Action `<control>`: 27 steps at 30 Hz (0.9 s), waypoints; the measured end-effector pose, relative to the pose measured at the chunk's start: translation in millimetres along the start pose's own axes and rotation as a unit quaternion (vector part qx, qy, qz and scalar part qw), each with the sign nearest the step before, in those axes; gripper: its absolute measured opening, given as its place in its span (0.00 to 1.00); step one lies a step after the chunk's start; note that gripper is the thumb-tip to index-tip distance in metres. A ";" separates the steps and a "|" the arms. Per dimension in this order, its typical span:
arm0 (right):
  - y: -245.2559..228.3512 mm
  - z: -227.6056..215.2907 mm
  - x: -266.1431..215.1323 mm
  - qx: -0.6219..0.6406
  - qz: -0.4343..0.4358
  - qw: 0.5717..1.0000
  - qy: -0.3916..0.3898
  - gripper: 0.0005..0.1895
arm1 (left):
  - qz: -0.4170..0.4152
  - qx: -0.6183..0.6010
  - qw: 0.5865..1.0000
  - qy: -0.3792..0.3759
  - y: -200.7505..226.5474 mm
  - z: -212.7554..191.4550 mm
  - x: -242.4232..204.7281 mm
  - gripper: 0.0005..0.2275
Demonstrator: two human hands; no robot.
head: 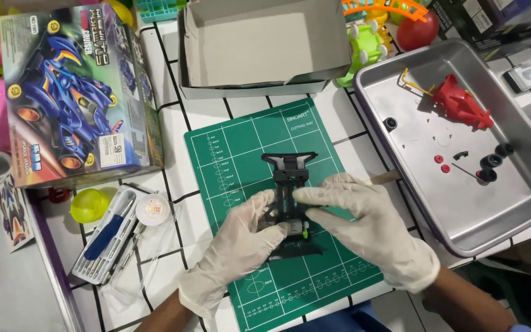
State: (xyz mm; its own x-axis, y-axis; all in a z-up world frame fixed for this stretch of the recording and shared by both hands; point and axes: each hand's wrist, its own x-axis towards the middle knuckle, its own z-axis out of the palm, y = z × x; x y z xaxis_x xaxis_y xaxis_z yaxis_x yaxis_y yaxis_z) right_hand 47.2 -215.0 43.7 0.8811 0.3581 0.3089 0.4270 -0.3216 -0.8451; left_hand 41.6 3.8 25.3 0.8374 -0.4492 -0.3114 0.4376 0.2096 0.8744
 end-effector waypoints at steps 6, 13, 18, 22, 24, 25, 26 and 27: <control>17.4 24.2 17.1 -0.110 -0.073 0.991 0.009 0.18 | 0.005 0.064 0.998 0.026 2.3 1.6 -1.6 0.21; 29.8 32.8 14.4 -0.147 -0.172 0.974 -0.002 0.13 | -0.003 0.085 0.995 0.046 -0.2 1.9 -0.4 0.18; 22.6 25.8 12.1 -0.172 -0.141 0.975 0.015 0.16 | -0.056 0.060 0.996 0.038 16.6 5.9 -6.1 0.15; 22.4 20.9 14.4 -0.180 -0.181 0.967 0.014 0.18 | -0.050 0.008 0.997 0.058 5.5 3.6 -1.9 0.16; 20.9 22.5 13.1 -0.202 -0.207 0.957 0.033 0.19 | -0.072 0.011 0.995 0.066 7.0 3.8 -0.3 0.20; 23.3 23.2 13.6 -0.201 -0.207 0.957 0.034 0.19 | -0.072 0.012 0.995 0.067 8.8 3.2 1.4 0.20; 25.5 23.9 13.1 -0.205 -0.226 0.952 0.027 0.20 | -0.083 0.013 0.994 0.070 9.9 2.9 2.7 0.20; 27.9 24.5 12.5 -0.210 -0.245 0.946 0.019 0.22 | -0.094 0.014 0.993 0.074 11.0 2.7 4.1 0.19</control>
State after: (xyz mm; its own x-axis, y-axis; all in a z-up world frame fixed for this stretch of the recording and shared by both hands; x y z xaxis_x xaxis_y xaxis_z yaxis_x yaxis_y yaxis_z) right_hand 65.2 -198.0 13.3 0.5601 0.5243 0.6415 0.8220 -0.4480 -0.3515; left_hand 49.0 2.0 34.6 0.7821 -0.3449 -0.5191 0.5827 0.1091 0.8054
